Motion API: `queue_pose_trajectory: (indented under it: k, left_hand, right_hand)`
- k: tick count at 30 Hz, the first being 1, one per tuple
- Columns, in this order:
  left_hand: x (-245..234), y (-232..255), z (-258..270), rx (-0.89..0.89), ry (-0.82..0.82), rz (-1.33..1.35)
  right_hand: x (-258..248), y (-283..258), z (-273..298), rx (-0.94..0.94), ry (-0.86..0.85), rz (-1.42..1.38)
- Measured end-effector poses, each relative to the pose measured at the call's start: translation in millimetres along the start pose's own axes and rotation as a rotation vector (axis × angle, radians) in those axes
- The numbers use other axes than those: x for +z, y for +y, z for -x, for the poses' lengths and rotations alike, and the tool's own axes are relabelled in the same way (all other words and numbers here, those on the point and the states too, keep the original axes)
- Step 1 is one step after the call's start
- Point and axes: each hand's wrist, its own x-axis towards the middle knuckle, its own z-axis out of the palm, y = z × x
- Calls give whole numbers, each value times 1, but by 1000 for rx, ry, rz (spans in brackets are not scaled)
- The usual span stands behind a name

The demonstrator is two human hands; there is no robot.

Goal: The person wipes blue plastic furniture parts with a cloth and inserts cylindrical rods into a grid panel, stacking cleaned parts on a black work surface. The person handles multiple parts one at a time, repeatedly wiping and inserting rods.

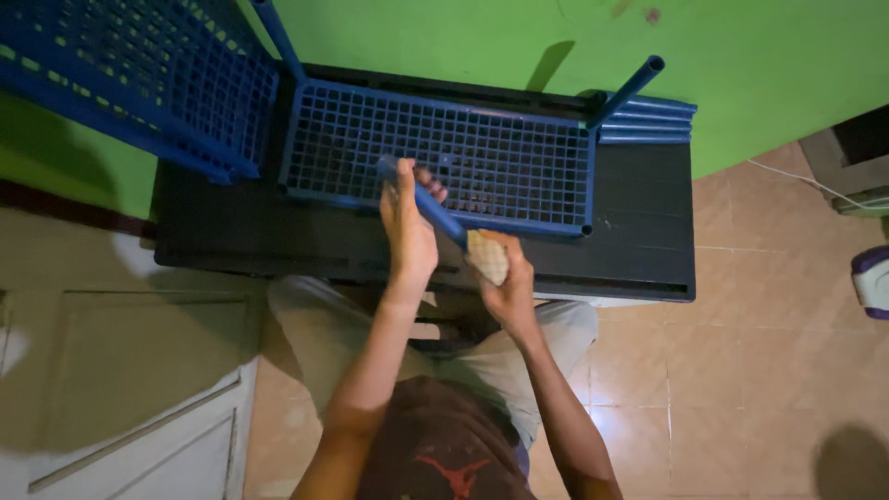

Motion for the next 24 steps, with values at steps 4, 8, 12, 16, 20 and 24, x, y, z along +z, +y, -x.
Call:
queue_pose_trajectory:
  k: [4, 8, 12, 16, 20, 24]
  left_hand:
    - [2, -5, 4, 65, 86, 86]
    - [-9, 3, 1, 63, -354, 530]
    - [-2, 5, 3, -5, -185, 82]
    - [4, 13, 21, 115, -228, -103]
    - [8, 22, 40, 141, -444, 80]
    - [10, 27, 47, 249, -375, -180]
  right_hand:
    - [13, 0, 4, -2, 72, -3]
    - [16, 12, 11, 522, 2, -752]
    - [18, 26, 16, 173, 178, -447]
    - [18, 38, 19, 43, 140, -252]
    - [14, 47, 21, 74, 140, -277]
    - [12, 32, 14, 5, 85, -117]
